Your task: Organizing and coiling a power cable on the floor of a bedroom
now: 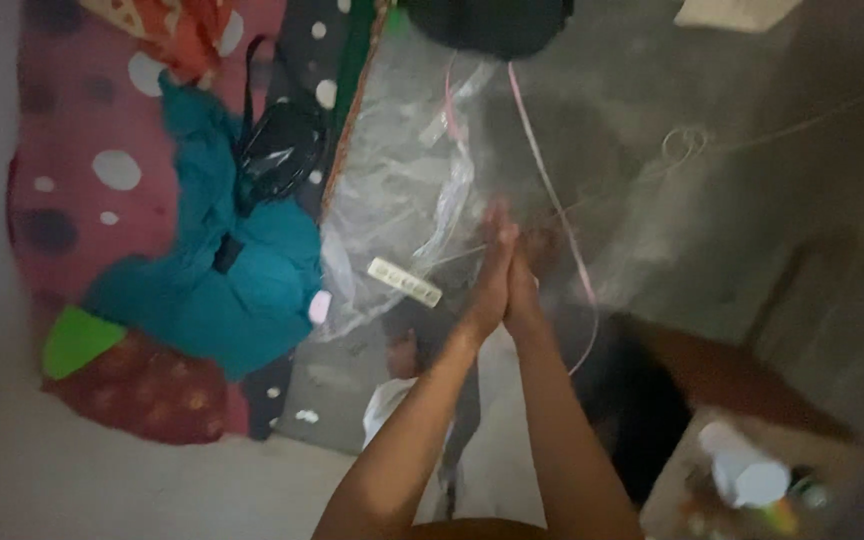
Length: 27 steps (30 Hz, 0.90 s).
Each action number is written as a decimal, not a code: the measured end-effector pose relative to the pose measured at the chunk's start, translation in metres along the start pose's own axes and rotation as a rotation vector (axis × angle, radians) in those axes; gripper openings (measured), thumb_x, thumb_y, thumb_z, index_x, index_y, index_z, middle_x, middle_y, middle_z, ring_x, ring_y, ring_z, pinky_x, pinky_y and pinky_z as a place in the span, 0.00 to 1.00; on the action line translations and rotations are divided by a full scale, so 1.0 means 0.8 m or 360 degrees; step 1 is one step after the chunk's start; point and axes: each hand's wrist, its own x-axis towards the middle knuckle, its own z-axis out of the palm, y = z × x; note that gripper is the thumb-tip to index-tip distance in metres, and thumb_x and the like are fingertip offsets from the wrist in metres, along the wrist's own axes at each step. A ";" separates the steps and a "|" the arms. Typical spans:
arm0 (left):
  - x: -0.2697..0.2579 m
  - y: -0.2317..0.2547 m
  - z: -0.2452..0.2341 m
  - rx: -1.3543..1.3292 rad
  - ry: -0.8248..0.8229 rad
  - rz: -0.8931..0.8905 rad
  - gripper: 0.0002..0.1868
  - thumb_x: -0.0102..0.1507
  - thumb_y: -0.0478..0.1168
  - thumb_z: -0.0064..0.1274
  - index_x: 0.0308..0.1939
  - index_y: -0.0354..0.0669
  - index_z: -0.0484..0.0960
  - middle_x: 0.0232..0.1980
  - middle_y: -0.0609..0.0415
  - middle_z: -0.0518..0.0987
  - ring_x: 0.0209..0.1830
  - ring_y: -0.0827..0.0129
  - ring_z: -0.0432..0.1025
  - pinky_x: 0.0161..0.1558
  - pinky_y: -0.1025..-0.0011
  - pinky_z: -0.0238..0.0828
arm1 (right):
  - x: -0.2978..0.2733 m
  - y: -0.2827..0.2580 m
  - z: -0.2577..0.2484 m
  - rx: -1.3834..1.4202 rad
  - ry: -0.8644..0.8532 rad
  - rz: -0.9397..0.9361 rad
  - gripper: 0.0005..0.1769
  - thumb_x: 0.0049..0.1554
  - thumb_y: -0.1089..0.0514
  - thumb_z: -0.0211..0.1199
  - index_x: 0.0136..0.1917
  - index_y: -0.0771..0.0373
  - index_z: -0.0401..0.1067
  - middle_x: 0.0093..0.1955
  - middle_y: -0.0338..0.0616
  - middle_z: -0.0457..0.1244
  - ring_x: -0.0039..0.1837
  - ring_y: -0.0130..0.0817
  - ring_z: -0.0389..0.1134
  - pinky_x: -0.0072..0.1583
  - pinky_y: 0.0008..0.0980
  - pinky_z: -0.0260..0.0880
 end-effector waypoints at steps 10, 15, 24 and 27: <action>0.258 0.078 0.108 0.0051 0.0477 -0.0213 0.44 0.69 0.69 0.24 0.83 0.53 0.39 0.87 0.51 0.37 0.86 0.55 0.33 0.78 0.53 0.31 | 0.238 -0.161 -0.133 -0.0752 -0.0076 0.0536 0.44 0.66 0.31 0.35 0.81 0.63 0.51 0.83 0.53 0.49 0.82 0.46 0.49 0.77 0.42 0.49; 0.370 0.025 0.080 0.0098 0.0677 -0.0096 0.40 0.72 0.66 0.27 0.81 0.47 0.48 0.85 0.45 0.49 0.85 0.52 0.42 0.80 0.54 0.37 | 0.355 -0.191 -0.149 -0.0662 -0.0451 0.0396 0.46 0.65 0.27 0.42 0.80 0.64 0.55 0.81 0.54 0.53 0.80 0.45 0.54 0.77 0.42 0.53; 0.497 -0.134 -0.028 0.1068 0.1306 -0.0031 0.33 0.69 0.54 0.43 0.73 0.37 0.65 0.77 0.31 0.62 0.80 0.37 0.50 0.77 0.49 0.42 | 0.576 -0.069 -0.191 -0.1209 -0.0518 0.0743 0.31 0.62 0.39 0.58 0.67 0.65 0.68 0.59 0.50 0.69 0.59 0.46 0.70 0.59 0.47 0.72; 0.563 -0.165 -0.070 0.0727 0.1281 0.0311 0.40 0.70 0.49 0.48 0.76 0.25 0.52 0.79 0.22 0.51 0.79 0.28 0.40 0.73 0.47 0.34 | 0.683 -0.071 -0.191 -0.1595 -0.0661 0.0775 0.32 0.62 0.36 0.58 0.66 0.63 0.70 0.61 0.50 0.69 0.61 0.44 0.70 0.62 0.46 0.71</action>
